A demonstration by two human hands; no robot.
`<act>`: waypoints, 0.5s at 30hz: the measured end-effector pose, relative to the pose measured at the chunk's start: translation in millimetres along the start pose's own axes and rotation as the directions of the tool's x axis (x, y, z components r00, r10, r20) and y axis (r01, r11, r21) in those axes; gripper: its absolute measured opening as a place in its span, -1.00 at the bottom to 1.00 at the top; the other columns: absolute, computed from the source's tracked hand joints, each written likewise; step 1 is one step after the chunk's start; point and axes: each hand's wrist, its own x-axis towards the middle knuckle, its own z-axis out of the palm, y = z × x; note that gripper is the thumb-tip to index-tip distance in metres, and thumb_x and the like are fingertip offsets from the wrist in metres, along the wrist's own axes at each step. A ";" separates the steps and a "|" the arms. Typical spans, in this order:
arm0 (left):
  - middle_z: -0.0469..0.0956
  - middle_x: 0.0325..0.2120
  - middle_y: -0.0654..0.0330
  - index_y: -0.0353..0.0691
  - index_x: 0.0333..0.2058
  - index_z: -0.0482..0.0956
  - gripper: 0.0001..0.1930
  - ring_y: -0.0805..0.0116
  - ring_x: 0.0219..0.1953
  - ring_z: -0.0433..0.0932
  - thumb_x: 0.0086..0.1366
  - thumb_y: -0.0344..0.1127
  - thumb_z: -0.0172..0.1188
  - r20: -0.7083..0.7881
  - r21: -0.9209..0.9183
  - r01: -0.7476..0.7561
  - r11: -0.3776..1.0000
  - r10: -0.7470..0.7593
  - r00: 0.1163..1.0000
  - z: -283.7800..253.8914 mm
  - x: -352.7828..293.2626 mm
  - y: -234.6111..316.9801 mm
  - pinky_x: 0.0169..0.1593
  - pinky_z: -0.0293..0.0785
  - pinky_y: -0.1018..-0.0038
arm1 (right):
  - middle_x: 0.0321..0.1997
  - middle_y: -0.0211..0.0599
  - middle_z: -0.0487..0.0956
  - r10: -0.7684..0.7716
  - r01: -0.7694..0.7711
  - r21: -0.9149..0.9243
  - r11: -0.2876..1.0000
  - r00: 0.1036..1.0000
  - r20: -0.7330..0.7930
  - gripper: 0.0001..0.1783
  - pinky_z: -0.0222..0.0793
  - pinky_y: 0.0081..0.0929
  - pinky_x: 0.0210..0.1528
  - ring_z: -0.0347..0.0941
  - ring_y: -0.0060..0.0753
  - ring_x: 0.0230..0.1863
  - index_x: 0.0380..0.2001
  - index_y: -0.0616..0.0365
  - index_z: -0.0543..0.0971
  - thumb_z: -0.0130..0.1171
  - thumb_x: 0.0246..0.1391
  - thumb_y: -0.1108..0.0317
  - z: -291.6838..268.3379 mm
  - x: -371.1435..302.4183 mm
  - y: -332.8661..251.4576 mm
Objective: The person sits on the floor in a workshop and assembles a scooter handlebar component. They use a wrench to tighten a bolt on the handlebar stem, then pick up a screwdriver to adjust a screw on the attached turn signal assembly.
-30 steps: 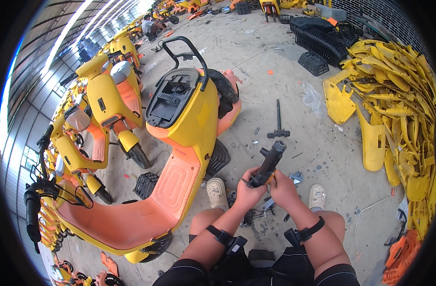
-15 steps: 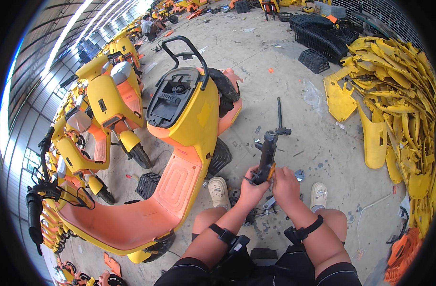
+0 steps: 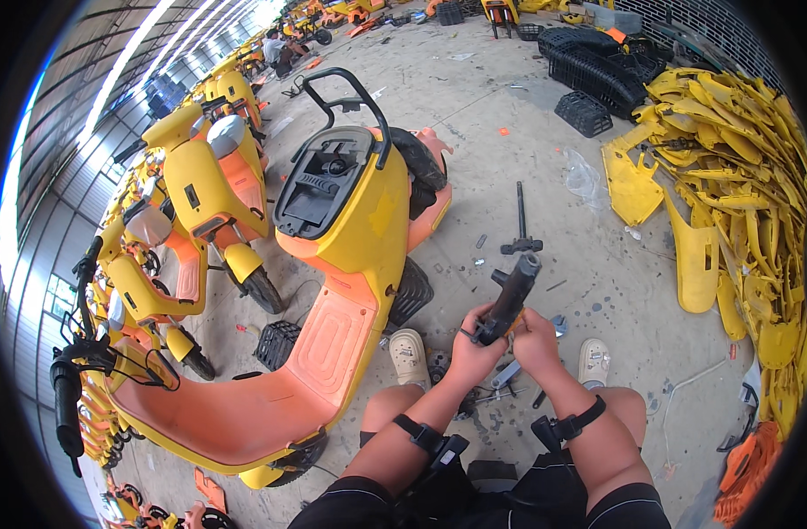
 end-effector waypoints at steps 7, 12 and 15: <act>0.55 -0.15 0.19 -0.23 0.10 0.45 -0.37 0.44 -0.10 0.52 -0.03 -0.50 0.37 0.052 0.177 -0.215 0.960 0.209 0.976 -16.8 0.5 0.7 0.00 0.47 0.47 | -0.65 -0.57 0.36 0.375 -0.530 0.543 0.651 0.847 0.378 -0.80 0.17 -0.53 -0.67 0.26 -0.63 -0.70 -0.47 0.04 0.47 -0.07 0.25 0.37 -13.5 -1.6 -29.9; 0.54 -0.16 0.19 -0.23 0.08 0.47 -0.37 0.40 -0.09 0.52 -0.07 -0.52 0.36 0.115 0.268 -0.342 0.901 0.323 0.939 -22.8 -0.1 4.9 0.02 0.46 0.46 | -0.69 -0.60 0.16 0.283 -0.829 0.556 0.056 0.547 0.788 -0.79 -0.01 -0.60 -0.67 0.06 -0.66 -0.73 -0.54 -0.03 0.36 -0.06 0.21 0.33 -32.6 5.5 -8.9; 0.53 -0.16 0.19 -0.23 0.07 0.48 -0.37 0.41 -0.09 0.52 -0.07 -0.53 0.36 0.094 0.255 -0.325 0.911 0.311 0.946 -21.2 -0.4 3.9 0.03 0.45 0.47 | -0.66 -0.58 0.21 0.268 -0.807 0.570 0.153 0.589 0.762 -0.83 0.04 -0.58 -0.63 0.12 -0.63 -0.69 -0.49 0.00 0.41 -0.01 0.22 0.35 -31.3 6.2 1.5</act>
